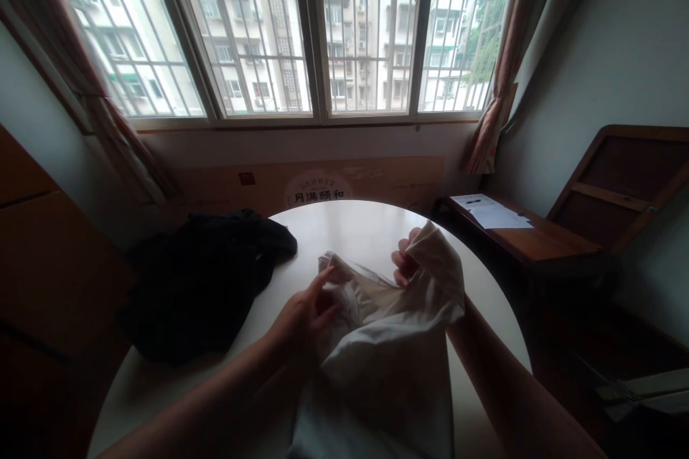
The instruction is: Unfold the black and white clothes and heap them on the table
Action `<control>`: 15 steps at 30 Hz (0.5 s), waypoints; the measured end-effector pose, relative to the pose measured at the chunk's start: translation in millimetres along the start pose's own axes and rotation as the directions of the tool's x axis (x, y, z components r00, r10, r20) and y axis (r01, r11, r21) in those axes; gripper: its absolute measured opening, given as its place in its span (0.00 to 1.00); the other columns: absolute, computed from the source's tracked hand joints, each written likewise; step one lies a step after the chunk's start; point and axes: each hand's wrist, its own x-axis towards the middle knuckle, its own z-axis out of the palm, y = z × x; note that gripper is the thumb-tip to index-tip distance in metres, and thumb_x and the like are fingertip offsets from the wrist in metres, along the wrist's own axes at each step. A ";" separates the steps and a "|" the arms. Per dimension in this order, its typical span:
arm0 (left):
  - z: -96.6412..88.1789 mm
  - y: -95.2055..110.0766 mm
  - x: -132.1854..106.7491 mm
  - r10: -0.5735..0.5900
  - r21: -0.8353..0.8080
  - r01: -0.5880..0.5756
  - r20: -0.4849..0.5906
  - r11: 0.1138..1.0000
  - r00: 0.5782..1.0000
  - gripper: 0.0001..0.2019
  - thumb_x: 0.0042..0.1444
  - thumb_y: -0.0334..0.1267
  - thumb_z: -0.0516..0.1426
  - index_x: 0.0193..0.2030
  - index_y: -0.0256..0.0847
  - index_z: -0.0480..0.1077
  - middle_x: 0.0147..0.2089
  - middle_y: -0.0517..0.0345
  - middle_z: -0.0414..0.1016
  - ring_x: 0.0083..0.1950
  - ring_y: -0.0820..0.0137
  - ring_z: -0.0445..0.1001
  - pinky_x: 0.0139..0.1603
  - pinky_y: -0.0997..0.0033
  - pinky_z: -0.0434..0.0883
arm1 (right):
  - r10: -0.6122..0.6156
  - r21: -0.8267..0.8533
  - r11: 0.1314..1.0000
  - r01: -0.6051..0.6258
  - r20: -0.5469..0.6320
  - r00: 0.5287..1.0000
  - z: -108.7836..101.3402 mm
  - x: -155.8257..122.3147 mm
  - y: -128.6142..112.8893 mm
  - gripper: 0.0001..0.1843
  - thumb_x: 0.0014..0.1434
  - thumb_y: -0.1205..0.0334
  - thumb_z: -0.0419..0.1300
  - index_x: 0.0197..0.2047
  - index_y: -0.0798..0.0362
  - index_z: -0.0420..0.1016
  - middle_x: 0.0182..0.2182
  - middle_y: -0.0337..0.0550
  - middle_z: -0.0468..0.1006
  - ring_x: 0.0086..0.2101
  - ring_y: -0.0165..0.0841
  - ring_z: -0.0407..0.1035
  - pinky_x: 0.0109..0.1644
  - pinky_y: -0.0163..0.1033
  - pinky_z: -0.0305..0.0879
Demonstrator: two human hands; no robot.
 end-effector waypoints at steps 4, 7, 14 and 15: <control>-6.8 1.3 4.2 0.054 0.127 -0.048 -0.046 0.991 0.997 0.34 0.56 0.39 0.64 0.70 0.50 0.63 0.41 0.59 0.79 0.35 0.67 0.76 0.39 0.69 0.71 | 0.071 0.122 0.989 -0.089 0.150 0.986 10.3 -7.9 1.3 0.23 0.55 0.40 0.63 0.31 0.45 0.56 0.22 0.32 0.57 0.21 0.30 0.51 0.12 0.30 0.52; -6.3 5.4 5.9 0.153 0.223 -0.155 0.024 0.962 0.988 0.09 0.57 0.33 0.62 0.44 0.46 0.79 0.45 0.55 0.78 0.42 0.64 0.76 0.43 0.68 0.71 | 0.061 0.143 0.986 -0.084 0.155 0.986 15.0 -8.7 2.8 0.23 0.55 0.42 0.65 0.30 0.45 0.55 0.22 0.32 0.56 0.21 0.29 0.50 0.13 0.30 0.51; -15.6 -2.6 12.0 -0.051 -0.232 -0.025 -0.317 0.972 0.947 0.03 0.62 0.36 0.54 0.39 0.42 0.69 0.37 0.56 0.74 0.37 0.67 0.74 0.39 0.67 0.74 | -0.130 -0.050 0.991 0.125 -0.123 0.984 -25.4 3.8 -15.0 0.26 0.57 0.39 0.61 0.26 0.47 0.53 0.21 0.32 0.52 0.22 0.31 0.53 0.29 0.41 0.66; -24.0 -6.1 14.4 -0.145 -0.383 -0.018 -0.392 0.923 0.909 0.04 0.63 0.38 0.54 0.41 0.42 0.67 0.36 0.58 0.73 0.35 0.68 0.74 0.36 0.69 0.74 | -0.203 -0.140 0.974 0.179 -0.182 0.962 -40.4 4.5 -24.1 0.26 0.59 0.38 0.57 0.26 0.47 0.52 0.22 0.33 0.54 0.23 0.31 0.55 0.33 0.43 0.67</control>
